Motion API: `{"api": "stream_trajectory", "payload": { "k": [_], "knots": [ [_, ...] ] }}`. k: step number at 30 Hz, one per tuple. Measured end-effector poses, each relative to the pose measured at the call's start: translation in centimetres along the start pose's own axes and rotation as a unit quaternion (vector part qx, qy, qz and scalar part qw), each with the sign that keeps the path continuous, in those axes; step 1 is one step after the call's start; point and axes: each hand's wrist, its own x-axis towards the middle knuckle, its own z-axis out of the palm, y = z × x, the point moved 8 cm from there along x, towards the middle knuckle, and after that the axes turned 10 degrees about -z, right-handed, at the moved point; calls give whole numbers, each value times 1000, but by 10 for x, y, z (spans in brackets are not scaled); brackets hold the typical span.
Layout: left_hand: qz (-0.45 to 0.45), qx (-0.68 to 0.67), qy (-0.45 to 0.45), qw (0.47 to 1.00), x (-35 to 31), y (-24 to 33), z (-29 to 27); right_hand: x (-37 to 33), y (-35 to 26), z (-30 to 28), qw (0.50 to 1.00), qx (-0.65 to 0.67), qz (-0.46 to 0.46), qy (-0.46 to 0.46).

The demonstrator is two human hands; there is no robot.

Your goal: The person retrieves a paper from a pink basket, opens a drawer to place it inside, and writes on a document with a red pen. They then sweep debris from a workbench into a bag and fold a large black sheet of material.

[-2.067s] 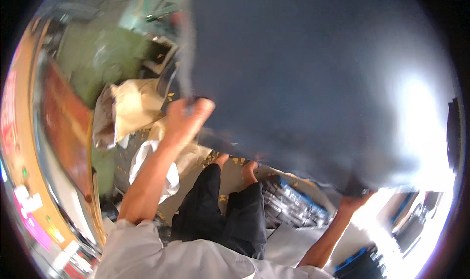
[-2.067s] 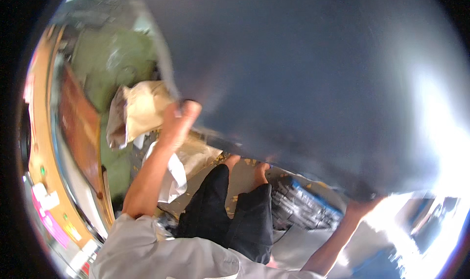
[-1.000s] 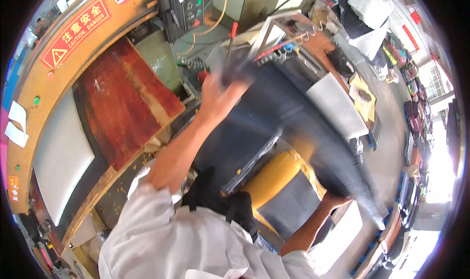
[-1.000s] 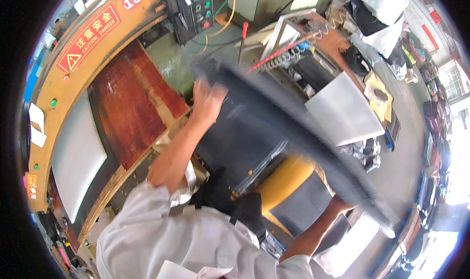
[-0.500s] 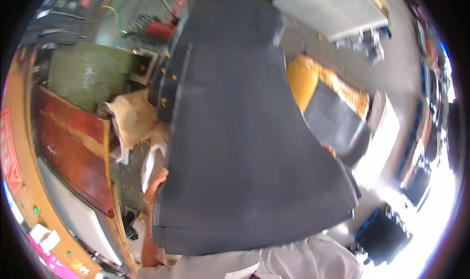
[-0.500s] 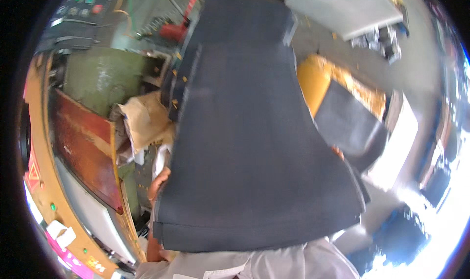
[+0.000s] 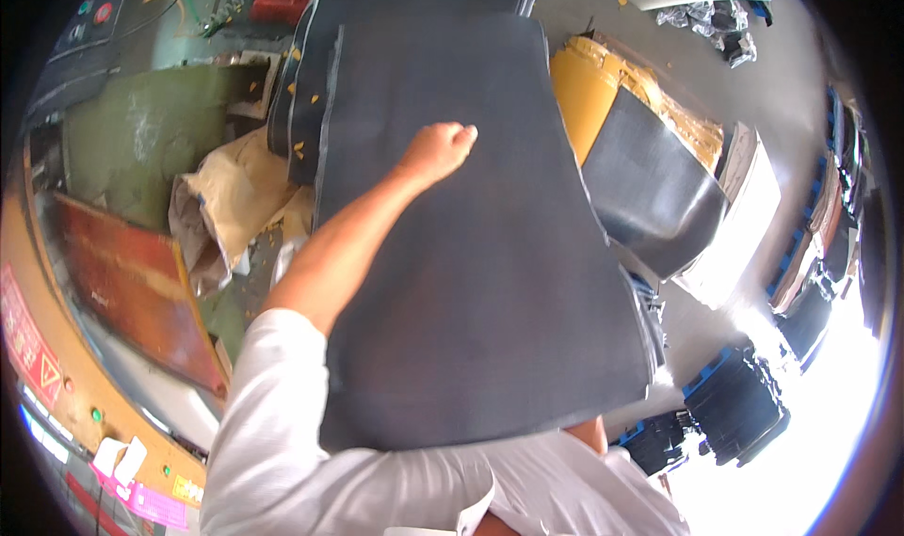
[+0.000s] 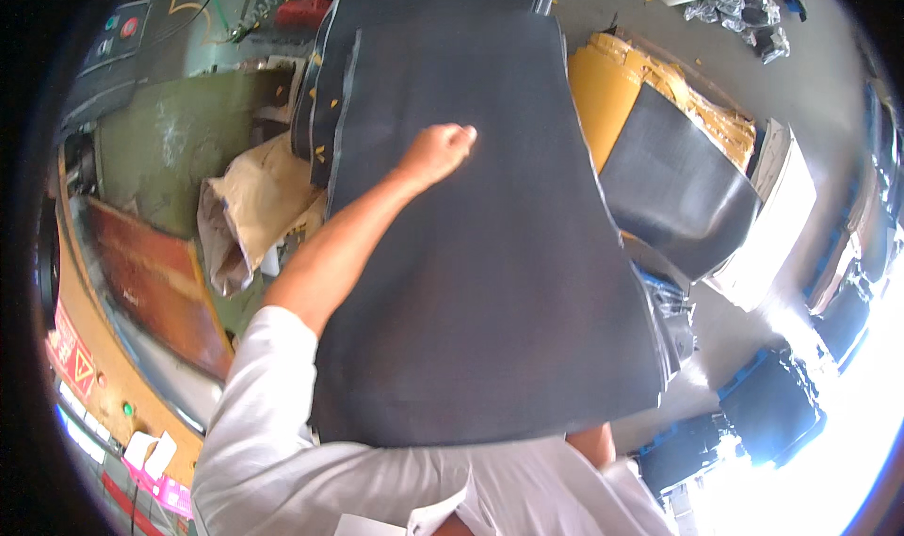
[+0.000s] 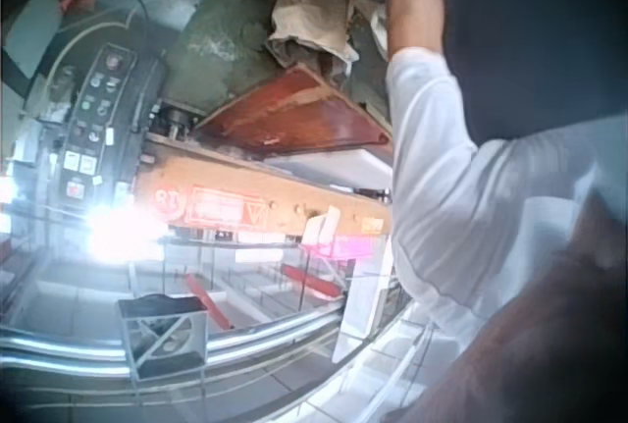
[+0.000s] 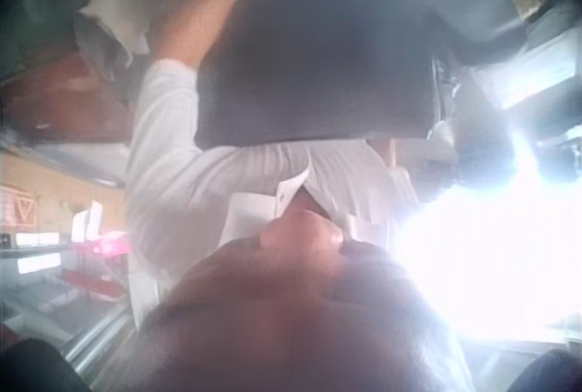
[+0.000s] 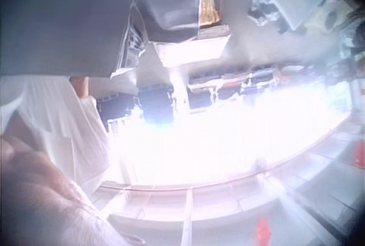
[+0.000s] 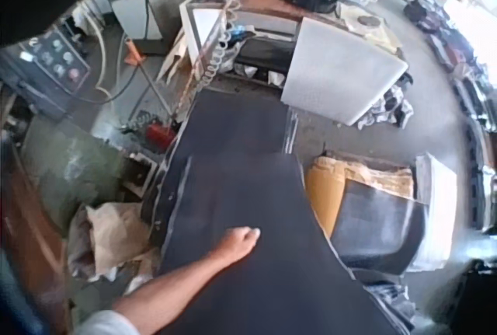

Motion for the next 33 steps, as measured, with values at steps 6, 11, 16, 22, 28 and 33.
{"api": "stream_trajectory", "payload": {
  "k": [6, 11, 16, 22, 28, 33],
  "knots": [
    [35, 238, 76, 968, 38, -68, 94, -86, -19, 29, 979, -88, 124, -135],
    [62, 232, 92, 966, 59, -121, 135, -102, -14, 107, 950, -83, 222, -201],
    [55, 233, 55, 969, 81, -159, 155, -88, -10, 141, 932, -81, 281, -212],
    [101, 232, 74, 965, 79, -151, 154, -84, -26, 174, 928, -61, 285, -231],
    [101, 223, 30, 969, 93, -167, 159, -58, -29, 228, 923, -44, 292, -248],
    [115, 200, 43, 972, 94, -179, 163, -46, -29, 256, 919, -32, 294, -262]
  ]
}}
